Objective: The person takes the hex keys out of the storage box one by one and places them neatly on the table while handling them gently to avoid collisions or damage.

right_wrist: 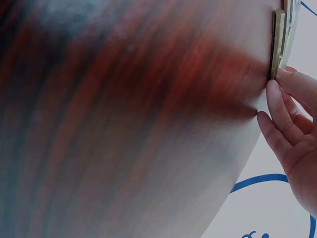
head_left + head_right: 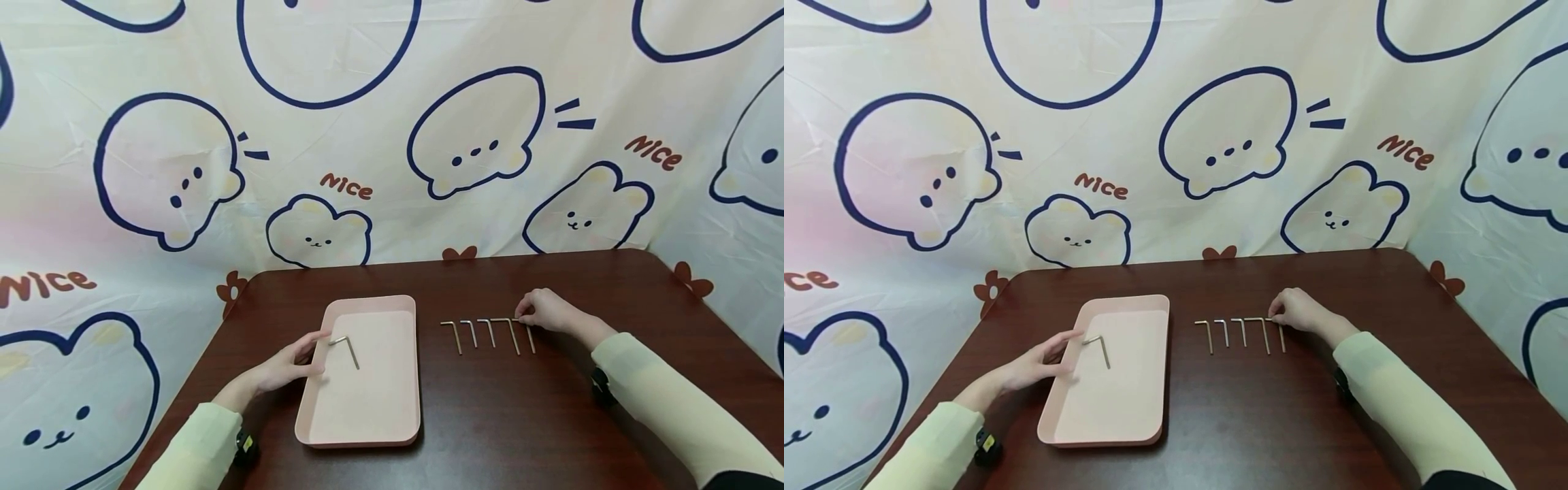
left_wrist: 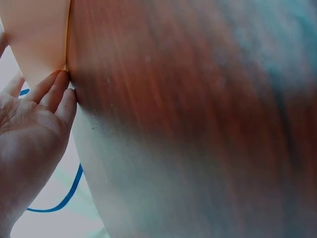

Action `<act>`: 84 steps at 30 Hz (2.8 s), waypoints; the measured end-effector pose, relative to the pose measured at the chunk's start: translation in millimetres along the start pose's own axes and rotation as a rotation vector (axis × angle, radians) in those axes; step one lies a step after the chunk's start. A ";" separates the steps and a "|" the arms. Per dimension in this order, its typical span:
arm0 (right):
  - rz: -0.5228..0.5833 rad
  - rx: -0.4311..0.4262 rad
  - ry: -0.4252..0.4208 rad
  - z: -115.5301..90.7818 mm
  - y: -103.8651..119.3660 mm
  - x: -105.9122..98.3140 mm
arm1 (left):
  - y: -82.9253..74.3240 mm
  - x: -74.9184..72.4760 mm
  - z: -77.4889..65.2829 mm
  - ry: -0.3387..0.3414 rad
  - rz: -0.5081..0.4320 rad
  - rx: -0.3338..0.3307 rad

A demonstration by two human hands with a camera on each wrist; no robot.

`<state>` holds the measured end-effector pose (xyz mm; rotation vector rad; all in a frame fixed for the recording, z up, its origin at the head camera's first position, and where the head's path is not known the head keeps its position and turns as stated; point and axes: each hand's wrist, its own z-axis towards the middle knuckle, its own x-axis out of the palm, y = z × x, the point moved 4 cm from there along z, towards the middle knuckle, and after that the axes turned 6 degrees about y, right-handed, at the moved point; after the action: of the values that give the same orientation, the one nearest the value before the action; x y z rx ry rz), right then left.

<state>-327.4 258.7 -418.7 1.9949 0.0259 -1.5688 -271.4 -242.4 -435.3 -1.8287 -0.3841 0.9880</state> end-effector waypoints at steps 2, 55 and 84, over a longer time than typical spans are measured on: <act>-0.001 0.004 -0.002 0.2 -0.6 0.3 | 0.0 0.0 0.1 0.000 0.002 0.004; -0.109 -0.351 -0.047 46.8 143.0 -30.9 | 0.7 0.0 2.2 0.006 -0.003 0.027; -0.155 -0.415 0.058 81.4 222.5 -6.0 | -0.4 -0.5 1.0 0.014 -0.008 0.030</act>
<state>-319.5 40.3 -326.9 1.7390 0.4992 -1.4554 -272.4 -241.9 -434.9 -1.8053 -0.3659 0.9696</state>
